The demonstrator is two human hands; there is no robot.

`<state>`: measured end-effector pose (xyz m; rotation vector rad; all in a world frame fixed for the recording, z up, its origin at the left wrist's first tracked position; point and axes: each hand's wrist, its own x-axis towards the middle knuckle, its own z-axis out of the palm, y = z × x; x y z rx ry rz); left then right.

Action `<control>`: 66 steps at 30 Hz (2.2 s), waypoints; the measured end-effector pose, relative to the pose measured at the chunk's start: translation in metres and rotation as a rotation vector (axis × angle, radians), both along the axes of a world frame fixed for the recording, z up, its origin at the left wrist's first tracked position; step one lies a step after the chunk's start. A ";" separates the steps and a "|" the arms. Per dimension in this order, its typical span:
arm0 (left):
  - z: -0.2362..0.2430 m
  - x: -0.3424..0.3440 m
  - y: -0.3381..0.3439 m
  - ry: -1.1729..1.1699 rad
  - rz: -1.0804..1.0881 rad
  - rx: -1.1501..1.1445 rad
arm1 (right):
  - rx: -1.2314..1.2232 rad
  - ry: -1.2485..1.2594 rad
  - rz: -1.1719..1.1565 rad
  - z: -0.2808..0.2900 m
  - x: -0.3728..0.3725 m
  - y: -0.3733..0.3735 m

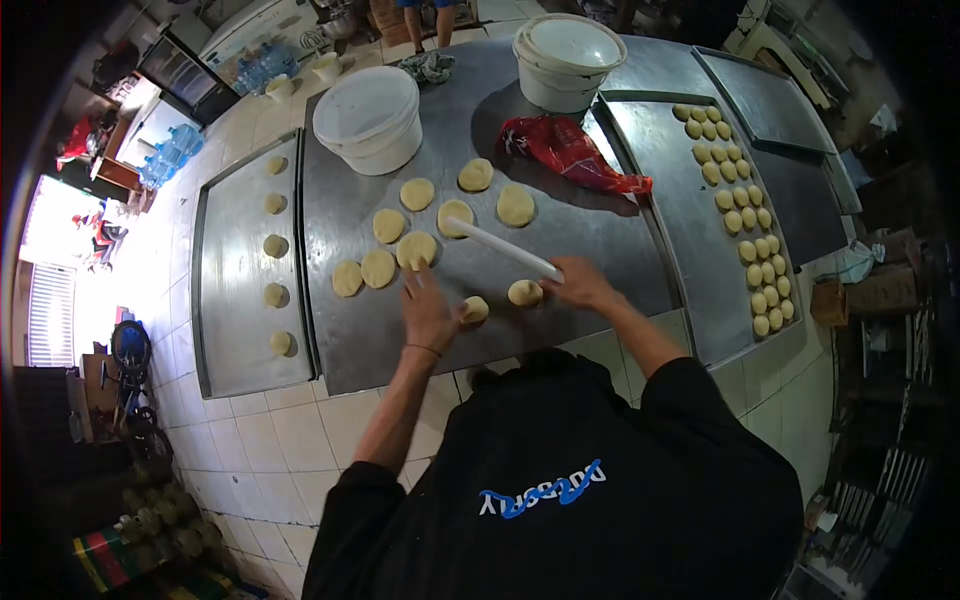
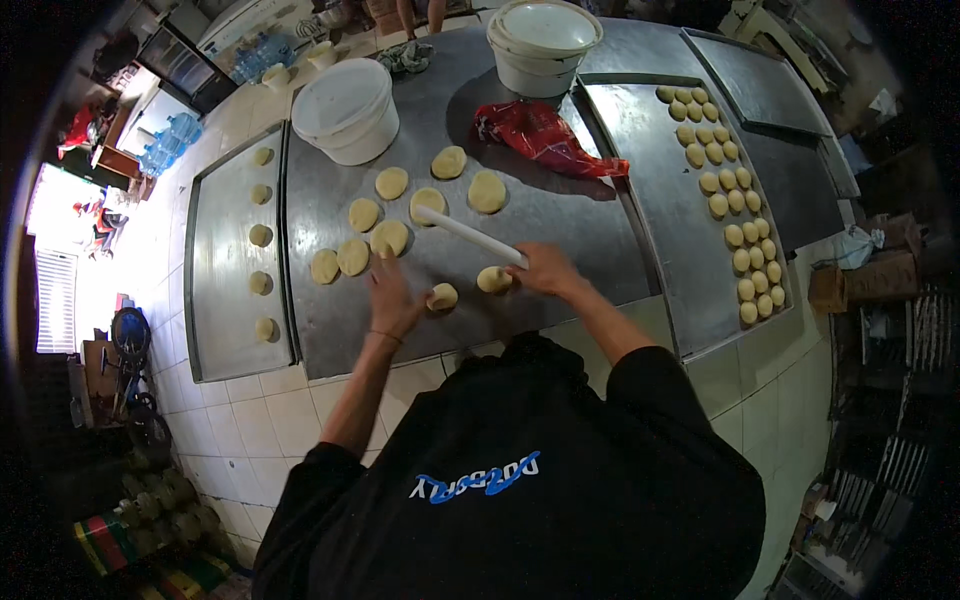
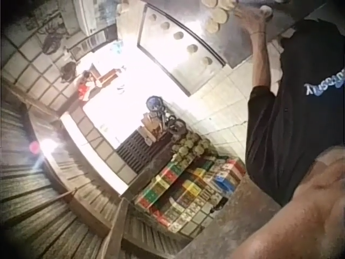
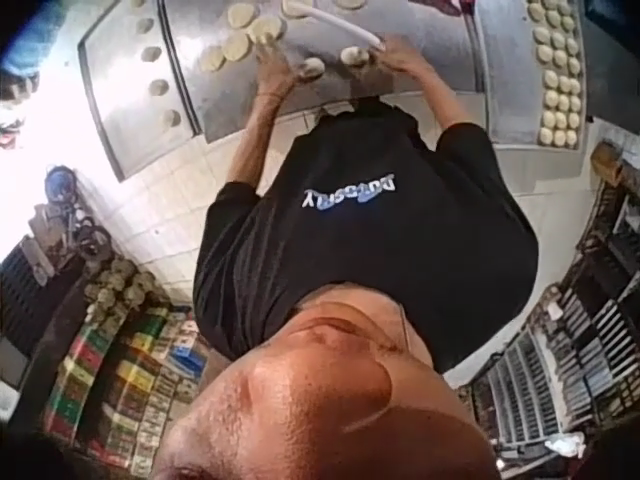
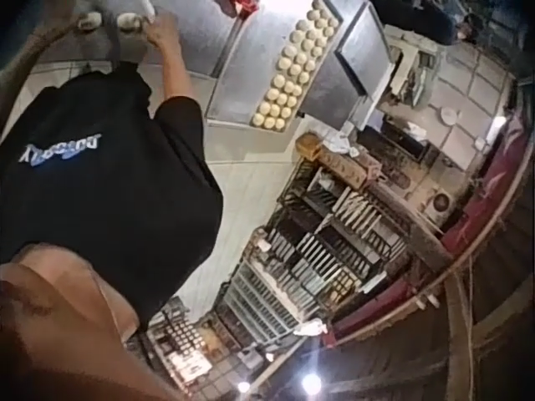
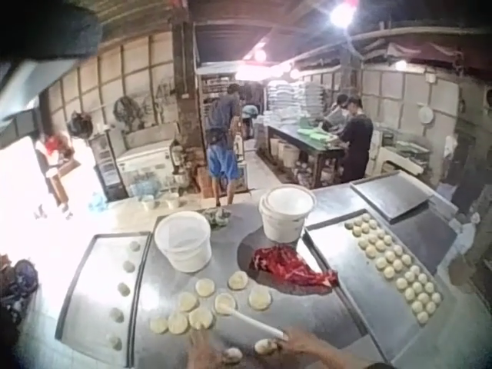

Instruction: Preparing and filling individual pastry dough balls with jam and rolling out dough.

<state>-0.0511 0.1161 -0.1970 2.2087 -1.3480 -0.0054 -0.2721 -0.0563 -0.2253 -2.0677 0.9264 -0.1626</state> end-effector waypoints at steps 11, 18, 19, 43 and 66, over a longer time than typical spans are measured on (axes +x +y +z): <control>-0.029 -0.026 0.051 -0.239 -0.193 0.196 | -0.618 0.162 0.391 0.034 -0.024 0.037; -0.068 0.029 -0.046 -0.211 0.100 0.142 | -0.803 0.155 -0.362 -0.023 0.057 -0.041; -0.065 0.041 -0.063 -0.167 0.106 0.051 | -0.831 0.086 -0.401 -0.025 0.069 -0.060; -0.036 -0.018 0.030 0.168 0.264 -0.209 | -0.501 0.035 -0.102 0.014 0.007 0.016; -0.013 0.025 0.187 0.703 0.201 0.223 | 0.118 0.089 -0.312 0.033 -0.036 0.108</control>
